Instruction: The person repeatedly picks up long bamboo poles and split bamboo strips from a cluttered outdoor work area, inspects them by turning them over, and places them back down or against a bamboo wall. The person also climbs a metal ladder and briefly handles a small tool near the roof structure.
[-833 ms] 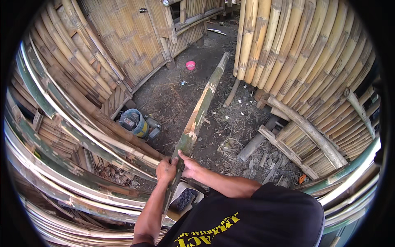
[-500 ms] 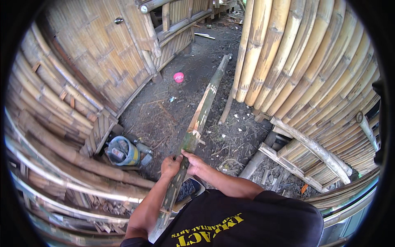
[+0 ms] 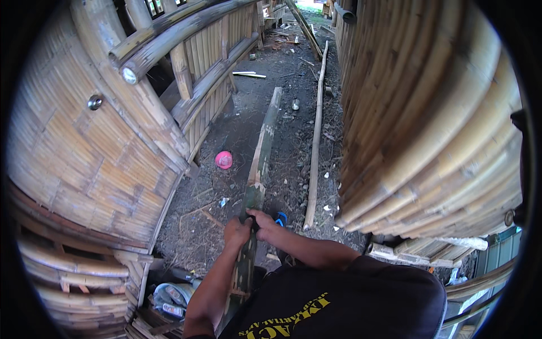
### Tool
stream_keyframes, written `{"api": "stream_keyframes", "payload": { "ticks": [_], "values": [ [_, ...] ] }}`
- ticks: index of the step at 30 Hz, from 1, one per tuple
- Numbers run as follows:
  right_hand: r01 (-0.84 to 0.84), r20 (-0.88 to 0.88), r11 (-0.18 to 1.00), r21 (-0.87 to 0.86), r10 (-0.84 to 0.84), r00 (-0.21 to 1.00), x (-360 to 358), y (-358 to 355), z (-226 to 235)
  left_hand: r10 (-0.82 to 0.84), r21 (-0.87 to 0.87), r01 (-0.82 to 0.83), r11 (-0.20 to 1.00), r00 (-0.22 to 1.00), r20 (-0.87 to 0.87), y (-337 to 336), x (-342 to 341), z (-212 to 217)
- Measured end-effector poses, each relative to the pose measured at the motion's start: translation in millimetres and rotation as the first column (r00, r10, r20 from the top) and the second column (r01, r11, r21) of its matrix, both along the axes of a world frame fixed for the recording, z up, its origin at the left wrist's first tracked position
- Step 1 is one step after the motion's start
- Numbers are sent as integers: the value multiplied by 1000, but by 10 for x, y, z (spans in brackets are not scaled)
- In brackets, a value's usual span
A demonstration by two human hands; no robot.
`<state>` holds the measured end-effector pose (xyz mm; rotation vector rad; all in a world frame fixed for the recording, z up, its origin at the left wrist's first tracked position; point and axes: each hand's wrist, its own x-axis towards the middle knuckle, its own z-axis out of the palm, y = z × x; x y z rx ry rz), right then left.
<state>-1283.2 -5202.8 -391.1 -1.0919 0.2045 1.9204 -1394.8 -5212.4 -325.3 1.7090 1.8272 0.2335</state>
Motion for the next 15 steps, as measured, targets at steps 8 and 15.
{"api": "stream_keyframes", "payload": {
  "ticks": [8,15],
  "values": [
    [3,-191,993,120,20,981,588,2912,-130,-103,125,111,986,992,-73,2855,613,9],
    [19,-190,998,64,-7,982,1358,5029,-102,-175,204,173,964,985,-9,4915,1369,156]
  ]
}}
